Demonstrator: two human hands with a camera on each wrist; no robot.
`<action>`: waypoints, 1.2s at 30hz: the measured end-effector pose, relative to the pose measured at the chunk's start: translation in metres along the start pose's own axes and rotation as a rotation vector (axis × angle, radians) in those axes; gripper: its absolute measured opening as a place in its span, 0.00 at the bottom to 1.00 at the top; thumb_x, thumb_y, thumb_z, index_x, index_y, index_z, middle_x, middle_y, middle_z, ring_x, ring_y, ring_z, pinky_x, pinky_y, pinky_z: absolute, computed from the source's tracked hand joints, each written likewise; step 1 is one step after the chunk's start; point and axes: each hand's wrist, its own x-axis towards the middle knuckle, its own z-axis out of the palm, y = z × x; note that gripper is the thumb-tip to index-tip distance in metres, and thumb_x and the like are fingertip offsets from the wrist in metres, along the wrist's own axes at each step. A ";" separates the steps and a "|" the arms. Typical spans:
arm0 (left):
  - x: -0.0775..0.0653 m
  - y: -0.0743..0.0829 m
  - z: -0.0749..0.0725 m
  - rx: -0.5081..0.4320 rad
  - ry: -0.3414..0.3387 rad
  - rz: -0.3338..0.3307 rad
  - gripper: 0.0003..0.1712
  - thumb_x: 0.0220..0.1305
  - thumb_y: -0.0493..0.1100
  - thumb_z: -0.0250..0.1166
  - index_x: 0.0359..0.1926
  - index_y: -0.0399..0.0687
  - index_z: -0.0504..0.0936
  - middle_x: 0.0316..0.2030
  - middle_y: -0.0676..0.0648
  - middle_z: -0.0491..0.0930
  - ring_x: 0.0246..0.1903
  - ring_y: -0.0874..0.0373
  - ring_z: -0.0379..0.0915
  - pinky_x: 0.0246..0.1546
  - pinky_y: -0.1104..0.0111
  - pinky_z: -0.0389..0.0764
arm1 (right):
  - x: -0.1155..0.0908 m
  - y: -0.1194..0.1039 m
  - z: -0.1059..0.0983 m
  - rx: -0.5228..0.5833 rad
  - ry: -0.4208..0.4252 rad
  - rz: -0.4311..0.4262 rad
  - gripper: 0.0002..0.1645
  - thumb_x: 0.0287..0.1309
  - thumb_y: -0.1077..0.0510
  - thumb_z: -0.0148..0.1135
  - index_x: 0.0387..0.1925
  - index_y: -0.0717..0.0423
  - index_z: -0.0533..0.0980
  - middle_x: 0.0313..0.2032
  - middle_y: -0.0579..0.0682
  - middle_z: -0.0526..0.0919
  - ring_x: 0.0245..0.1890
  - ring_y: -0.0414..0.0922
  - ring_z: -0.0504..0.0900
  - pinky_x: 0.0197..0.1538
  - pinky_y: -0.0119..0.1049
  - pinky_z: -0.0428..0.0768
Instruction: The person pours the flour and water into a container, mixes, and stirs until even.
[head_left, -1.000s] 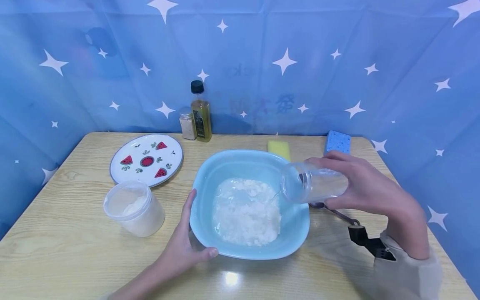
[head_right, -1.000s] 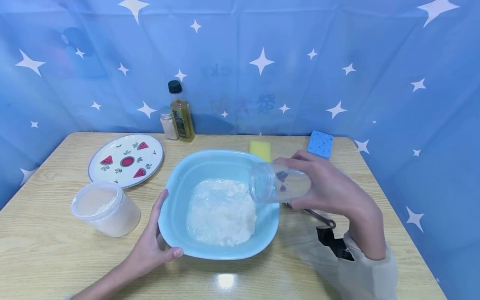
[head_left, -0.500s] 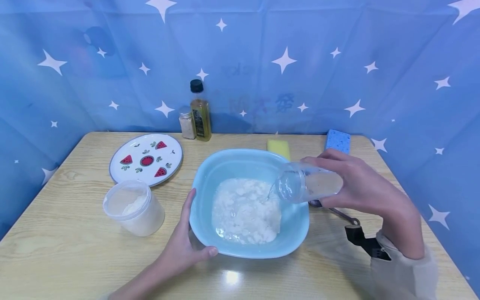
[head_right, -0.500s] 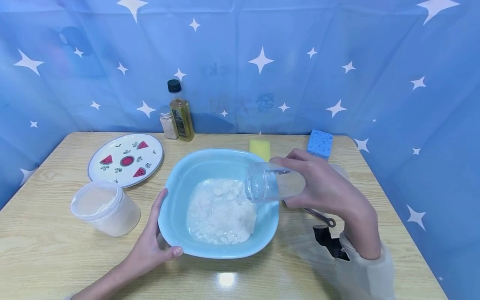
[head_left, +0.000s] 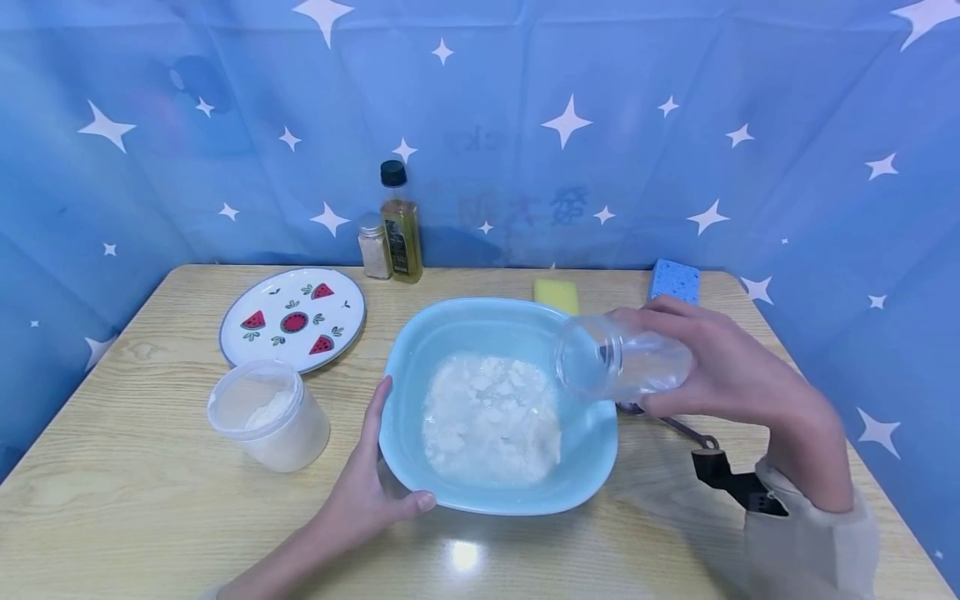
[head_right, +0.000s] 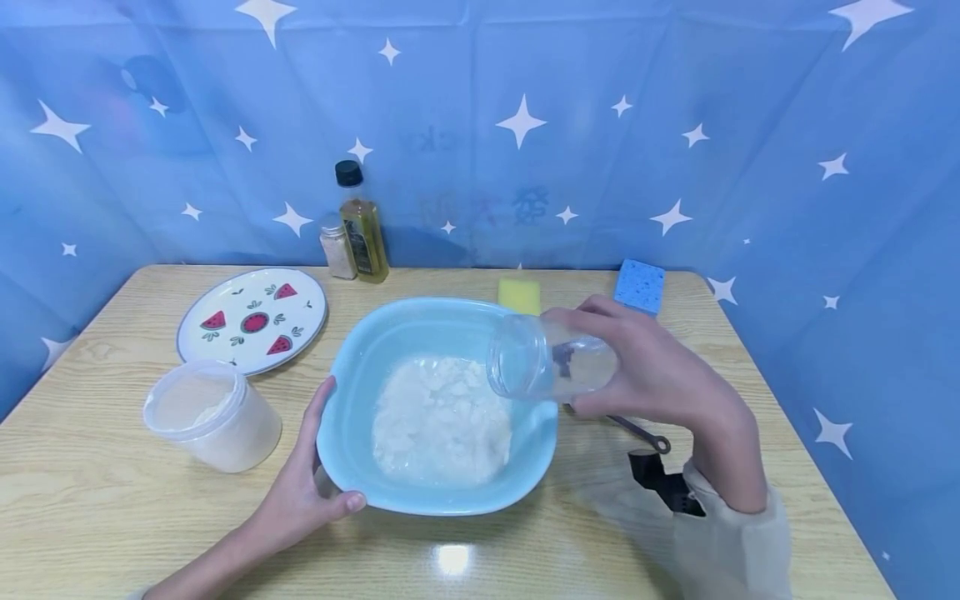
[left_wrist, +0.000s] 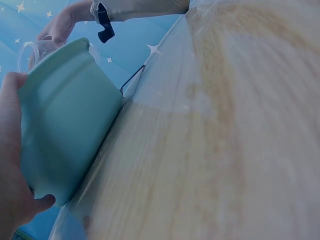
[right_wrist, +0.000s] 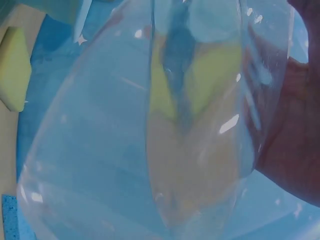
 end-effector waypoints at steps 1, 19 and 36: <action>0.000 0.000 0.000 -0.007 -0.003 0.004 0.72 0.38 0.44 0.77 0.73 0.59 0.33 0.69 0.46 0.50 0.60 0.48 0.60 0.60 0.66 0.60 | 0.000 0.001 0.000 0.008 0.001 0.004 0.49 0.26 0.65 0.75 0.59 0.48 0.71 0.44 0.38 0.71 0.34 0.37 0.70 0.33 0.31 0.73; 0.000 0.002 0.000 -0.003 -0.002 -0.001 0.72 0.38 0.45 0.77 0.73 0.60 0.33 0.69 0.47 0.49 0.61 0.49 0.59 0.59 0.65 0.60 | 0.004 -0.001 0.007 -0.074 -0.002 0.001 0.46 0.27 0.61 0.78 0.58 0.52 0.73 0.40 0.40 0.72 0.37 0.37 0.69 0.36 0.33 0.72; 0.000 0.002 0.001 0.000 -0.004 -0.011 0.71 0.39 0.44 0.76 0.73 0.60 0.33 0.70 0.48 0.47 0.62 0.49 0.58 0.60 0.65 0.60 | 0.004 0.003 0.002 0.005 0.013 0.063 0.46 0.32 0.55 0.78 0.60 0.49 0.71 0.41 0.42 0.75 0.34 0.40 0.73 0.34 0.36 0.75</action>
